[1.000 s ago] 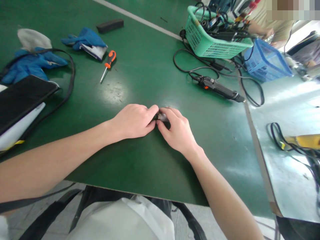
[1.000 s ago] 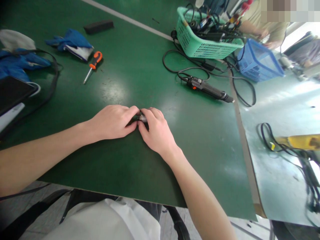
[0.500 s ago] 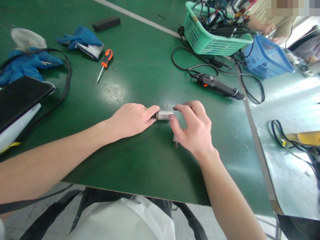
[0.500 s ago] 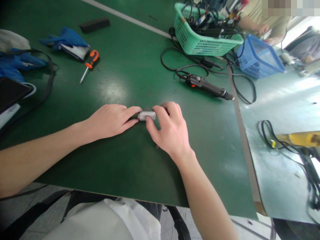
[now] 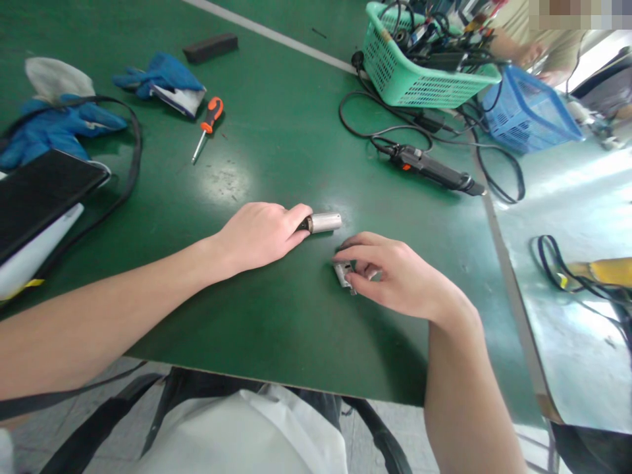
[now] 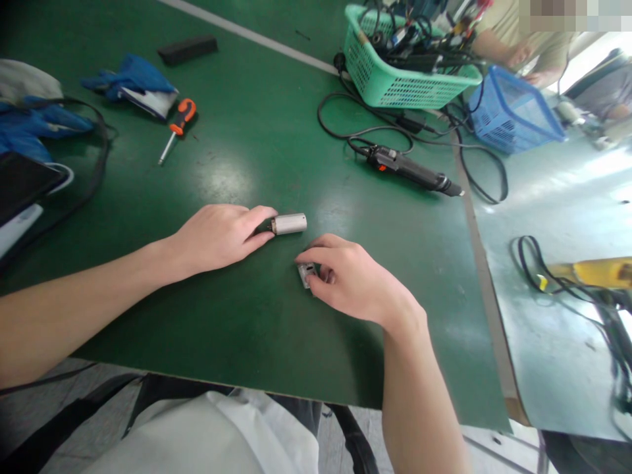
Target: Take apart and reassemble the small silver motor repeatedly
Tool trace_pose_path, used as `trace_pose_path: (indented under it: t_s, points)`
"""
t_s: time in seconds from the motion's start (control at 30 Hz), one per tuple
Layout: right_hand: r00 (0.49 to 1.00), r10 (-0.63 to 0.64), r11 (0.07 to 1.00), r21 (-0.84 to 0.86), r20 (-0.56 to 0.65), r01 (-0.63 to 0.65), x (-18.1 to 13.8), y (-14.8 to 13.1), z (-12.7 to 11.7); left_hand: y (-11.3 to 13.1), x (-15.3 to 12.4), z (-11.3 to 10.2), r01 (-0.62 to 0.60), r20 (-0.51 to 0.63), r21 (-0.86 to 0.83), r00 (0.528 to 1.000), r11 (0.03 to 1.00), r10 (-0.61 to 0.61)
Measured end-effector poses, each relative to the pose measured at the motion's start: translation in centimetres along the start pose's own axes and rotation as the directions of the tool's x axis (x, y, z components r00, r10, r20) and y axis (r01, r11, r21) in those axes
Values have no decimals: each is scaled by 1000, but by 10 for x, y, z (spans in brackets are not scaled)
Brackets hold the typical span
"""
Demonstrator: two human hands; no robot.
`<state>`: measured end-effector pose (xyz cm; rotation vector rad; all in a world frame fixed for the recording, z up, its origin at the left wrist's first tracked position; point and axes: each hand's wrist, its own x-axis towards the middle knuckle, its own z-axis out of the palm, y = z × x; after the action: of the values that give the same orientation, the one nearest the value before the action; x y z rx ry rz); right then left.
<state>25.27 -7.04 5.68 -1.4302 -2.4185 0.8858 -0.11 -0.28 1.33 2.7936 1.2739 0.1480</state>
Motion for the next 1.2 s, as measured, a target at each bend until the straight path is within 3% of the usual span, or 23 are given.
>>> trace_pose_path:
  t_s: [0.1,0.33,0.67,0.87,1.2]
  points:
    - [999,-25,999,39,47,23,-2,0,-1,0,0,0,0,-3,-6,1000,1000,0]
    - [996,65,997,-34,63,-63,-2,-3,2,0,0,0,6,-17,14,1000,1000,-6]
    - [974,-103,966,-252,-203,49,15,-9,29,0,-1,-1,-14,-32,10,999,1000,14]
    - [956,-208,951,-272,-209,147,20,-5,37,-1,-2,-1,-27,-44,-1,999,1000,27]
    - [943,-168,974,-196,-288,114,21,-5,41,1,-3,-4,-30,-27,23,999,999,31]
